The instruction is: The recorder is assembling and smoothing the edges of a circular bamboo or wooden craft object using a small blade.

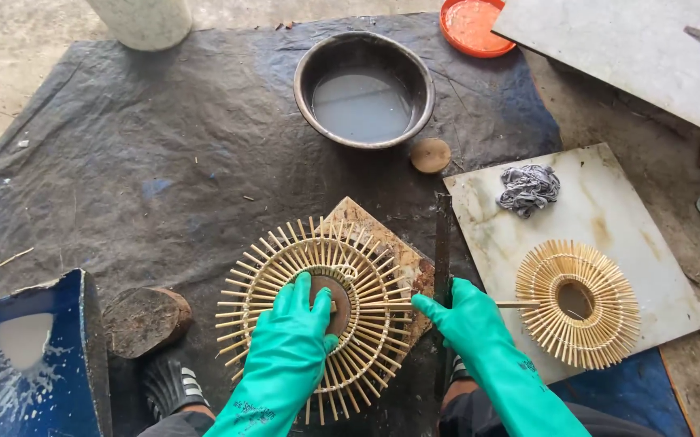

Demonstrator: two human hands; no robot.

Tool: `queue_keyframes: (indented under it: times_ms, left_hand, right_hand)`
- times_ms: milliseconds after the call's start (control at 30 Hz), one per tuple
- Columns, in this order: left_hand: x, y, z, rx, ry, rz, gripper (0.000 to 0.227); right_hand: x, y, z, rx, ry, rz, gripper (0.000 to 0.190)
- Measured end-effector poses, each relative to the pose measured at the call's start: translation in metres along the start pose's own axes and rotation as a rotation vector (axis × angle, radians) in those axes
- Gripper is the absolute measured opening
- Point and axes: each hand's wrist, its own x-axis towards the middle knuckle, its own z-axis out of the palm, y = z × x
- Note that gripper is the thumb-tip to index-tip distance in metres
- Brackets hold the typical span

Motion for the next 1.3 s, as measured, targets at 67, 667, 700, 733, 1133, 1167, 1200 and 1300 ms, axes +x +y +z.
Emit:
queue_keyframes:
  times_ms: [67, 667, 700, 733, 1133, 1167, 1200, 1300]
  left_hand:
    - [0.0, -0.001, 0.002, 0.007, 0.03, 0.026, 0.072]
    - [0.003, -0.003, 0.004, -0.053, 0.02, 0.025, 0.068]
    - [0.005, -0.002, 0.002, -0.052, 0.032, 0.027, 0.068]
    - [0.007, -0.001, 0.0, -0.051, 0.011, 0.015, 0.07]
    - [0.006, -0.005, -0.002, -0.034, -0.095, 0.012, 0.068]
    - [0.009, -0.014, 0.006, -0.013, -0.026, 0.091, 0.069]
    - [0.008, -0.016, 0.011, -0.011, -0.021, 0.092, 0.069]
    - [0.002, -0.013, 0.01, 0.143, 0.032, 0.111, 0.06]
  right_hand:
    - [-0.003, -0.003, -0.001, -0.033, 0.001, 0.003, 0.051]
    - [-0.055, 0.137, 0.029, 0.647, -0.36, 0.256, 0.041]
    - [-0.043, 0.148, 0.036, 0.646, -0.357, 0.244, 0.041]
    - [-0.031, 0.159, 0.042, 0.604, -0.445, 0.202, 0.039]
    - [-0.04, 0.129, 0.008, 0.556, -0.48, 0.145, 0.044]
    - [-0.045, 0.108, -0.003, 0.675, -0.341, 0.18, 0.051]
    - [-0.047, 0.084, -0.018, 0.677, -0.34, 0.175, 0.051]
    - [-0.048, 0.028, -0.052, 0.6, -0.161, 0.058, 0.052]
